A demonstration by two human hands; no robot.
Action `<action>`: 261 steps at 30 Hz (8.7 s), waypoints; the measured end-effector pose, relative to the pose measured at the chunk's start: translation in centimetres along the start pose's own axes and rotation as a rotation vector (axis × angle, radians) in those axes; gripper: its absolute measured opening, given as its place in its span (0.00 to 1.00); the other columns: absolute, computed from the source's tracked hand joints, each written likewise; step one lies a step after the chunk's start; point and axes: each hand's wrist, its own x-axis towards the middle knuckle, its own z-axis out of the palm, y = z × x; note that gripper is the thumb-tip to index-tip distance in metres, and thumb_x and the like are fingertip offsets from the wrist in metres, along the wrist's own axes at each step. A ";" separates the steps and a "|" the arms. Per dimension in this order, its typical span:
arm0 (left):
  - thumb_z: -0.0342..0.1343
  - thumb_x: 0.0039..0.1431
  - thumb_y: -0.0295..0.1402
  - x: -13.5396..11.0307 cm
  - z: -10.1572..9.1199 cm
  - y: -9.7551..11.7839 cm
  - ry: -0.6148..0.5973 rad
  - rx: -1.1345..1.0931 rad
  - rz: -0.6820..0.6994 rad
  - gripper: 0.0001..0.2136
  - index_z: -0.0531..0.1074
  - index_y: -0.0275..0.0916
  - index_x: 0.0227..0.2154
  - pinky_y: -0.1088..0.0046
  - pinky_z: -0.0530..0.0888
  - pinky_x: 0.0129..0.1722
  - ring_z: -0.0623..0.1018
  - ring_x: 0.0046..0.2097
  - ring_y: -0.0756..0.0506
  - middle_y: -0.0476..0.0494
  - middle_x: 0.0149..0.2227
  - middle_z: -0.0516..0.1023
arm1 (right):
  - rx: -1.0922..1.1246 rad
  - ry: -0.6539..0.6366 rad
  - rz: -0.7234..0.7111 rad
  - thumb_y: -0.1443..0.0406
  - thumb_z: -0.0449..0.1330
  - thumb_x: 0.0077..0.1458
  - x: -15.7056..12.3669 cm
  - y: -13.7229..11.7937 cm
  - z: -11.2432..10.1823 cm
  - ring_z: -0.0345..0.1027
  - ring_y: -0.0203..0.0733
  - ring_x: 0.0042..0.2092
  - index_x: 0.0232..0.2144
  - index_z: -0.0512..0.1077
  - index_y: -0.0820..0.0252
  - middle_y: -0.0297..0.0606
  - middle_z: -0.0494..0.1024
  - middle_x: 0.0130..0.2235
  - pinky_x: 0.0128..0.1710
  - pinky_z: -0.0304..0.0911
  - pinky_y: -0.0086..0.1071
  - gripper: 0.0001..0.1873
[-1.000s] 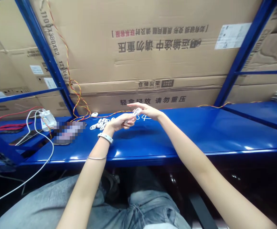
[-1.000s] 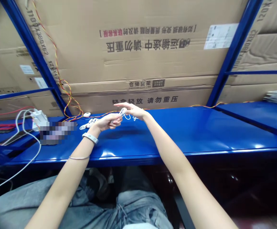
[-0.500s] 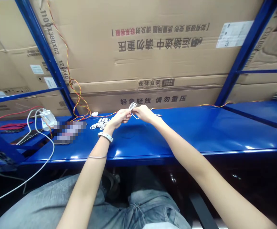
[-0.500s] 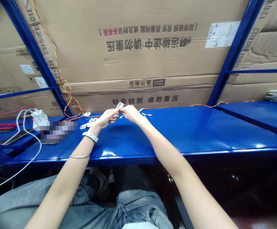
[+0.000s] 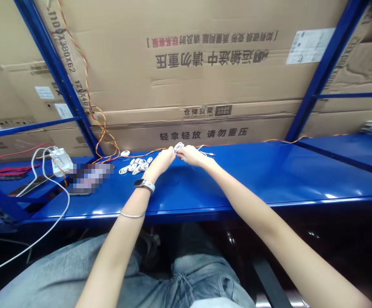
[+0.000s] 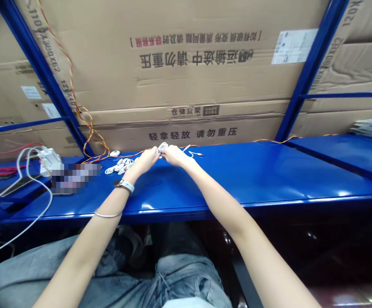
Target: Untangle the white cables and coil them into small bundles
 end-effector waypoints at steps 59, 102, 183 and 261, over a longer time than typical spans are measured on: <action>0.42 0.67 0.35 -0.9 -0.3 1.6 -0.069 0.326 0.127 0.17 0.73 0.31 0.44 0.67 0.70 0.39 0.80 0.41 0.38 0.30 0.39 0.79 | 0.516 0.250 -0.099 0.69 0.55 0.51 -0.2 1.2 -0.9 0.63 0.35 0.31 0.29 0.73 0.64 0.35 0.74 0.28 0.33 0.54 0.27 0.06; 0.50 0.62 0.38 -0.4 -1.1 1.8 0.073 -1.399 -0.088 0.09 0.61 0.38 0.31 0.81 0.59 0.20 0.62 0.21 0.57 0.54 0.26 0.64 | 1.347 0.183 0.089 0.55 0.66 0.43 -0.1 1.9 -0.6 0.60 0.30 0.27 0.31 0.71 0.63 0.30 0.70 0.27 0.25 0.50 0.24 0.18; 0.54 0.56 0.31 -1.7 1.3 -5.1 0.054 0.300 -0.509 0.15 0.74 0.29 0.44 0.52 0.65 0.49 0.67 0.54 0.28 0.23 0.49 0.73 | -0.085 -0.158 0.522 0.69 0.72 0.36 -1.7 7.6 -0.5 0.69 0.59 0.47 0.24 0.76 0.61 0.47 0.78 0.32 0.57 0.45 0.59 0.09; 0.45 0.66 0.40 1.7 -0.2 -5.7 1.165 -1.496 -0.615 0.08 0.54 0.43 0.35 0.76 0.68 0.27 0.59 0.20 0.55 0.59 0.23 0.53 | 0.185 -0.139 0.027 0.46 0.49 0.61 -0.4 2.6 1.6 0.65 0.51 0.49 0.44 0.76 0.56 0.48 0.70 0.48 0.49 0.58 0.40 0.26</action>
